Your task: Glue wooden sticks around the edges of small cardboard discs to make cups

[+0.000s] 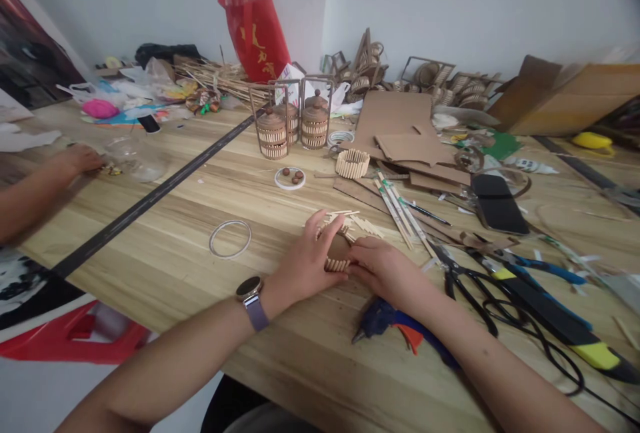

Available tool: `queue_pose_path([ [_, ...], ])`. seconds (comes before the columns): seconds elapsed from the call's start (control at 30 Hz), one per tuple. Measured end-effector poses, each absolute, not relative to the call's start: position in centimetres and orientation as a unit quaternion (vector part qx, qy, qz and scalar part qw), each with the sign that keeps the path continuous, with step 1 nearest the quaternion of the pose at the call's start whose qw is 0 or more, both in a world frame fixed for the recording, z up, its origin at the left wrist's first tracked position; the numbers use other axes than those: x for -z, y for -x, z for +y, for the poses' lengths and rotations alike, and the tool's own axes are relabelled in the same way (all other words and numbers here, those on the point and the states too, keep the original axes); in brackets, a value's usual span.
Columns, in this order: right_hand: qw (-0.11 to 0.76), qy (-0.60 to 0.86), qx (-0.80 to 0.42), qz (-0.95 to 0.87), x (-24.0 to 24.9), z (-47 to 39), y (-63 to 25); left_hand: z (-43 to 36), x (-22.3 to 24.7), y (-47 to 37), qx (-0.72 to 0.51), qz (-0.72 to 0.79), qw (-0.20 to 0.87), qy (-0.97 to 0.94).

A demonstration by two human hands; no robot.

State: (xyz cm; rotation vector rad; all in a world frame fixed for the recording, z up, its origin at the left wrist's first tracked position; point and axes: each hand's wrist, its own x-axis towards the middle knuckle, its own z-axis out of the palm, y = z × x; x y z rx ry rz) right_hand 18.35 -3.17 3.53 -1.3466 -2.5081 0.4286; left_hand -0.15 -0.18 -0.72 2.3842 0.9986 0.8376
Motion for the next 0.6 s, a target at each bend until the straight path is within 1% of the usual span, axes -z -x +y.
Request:
queue_pose_path([
  [0.13, 0.117, 0.475, -0.142, -0.861, -4.0, -3.3, -18.4, -0.5, 0.7, 0.0, -0.306, 0.369, 0.204, -0.853],
  [0.3, 0.153, 0.522, -0.145, -0.826, -6.1, -4.1, -19.6, -0.6, 0.6, 0.1, -0.315, 0.381, 0.202, -0.846],
  [0.37, 0.149, 0.544, -0.164, -0.809, -6.9, -4.9, -20.9, -0.6, 0.5, 0.2, -0.316, 0.383, 0.203, -0.844],
  [0.53, 0.026, 0.569, -0.262, -0.779, -7.4, -7.8, -24.9, -0.7, 0.4, 0.2, -0.311, 0.393, 0.208, -0.84],
  [0.6, -0.002, 0.573, -0.298, -0.763, -6.9, -8.9, -25.9, -0.7, 0.4, 0.1, -0.308, 0.399, 0.206, -0.839],
])
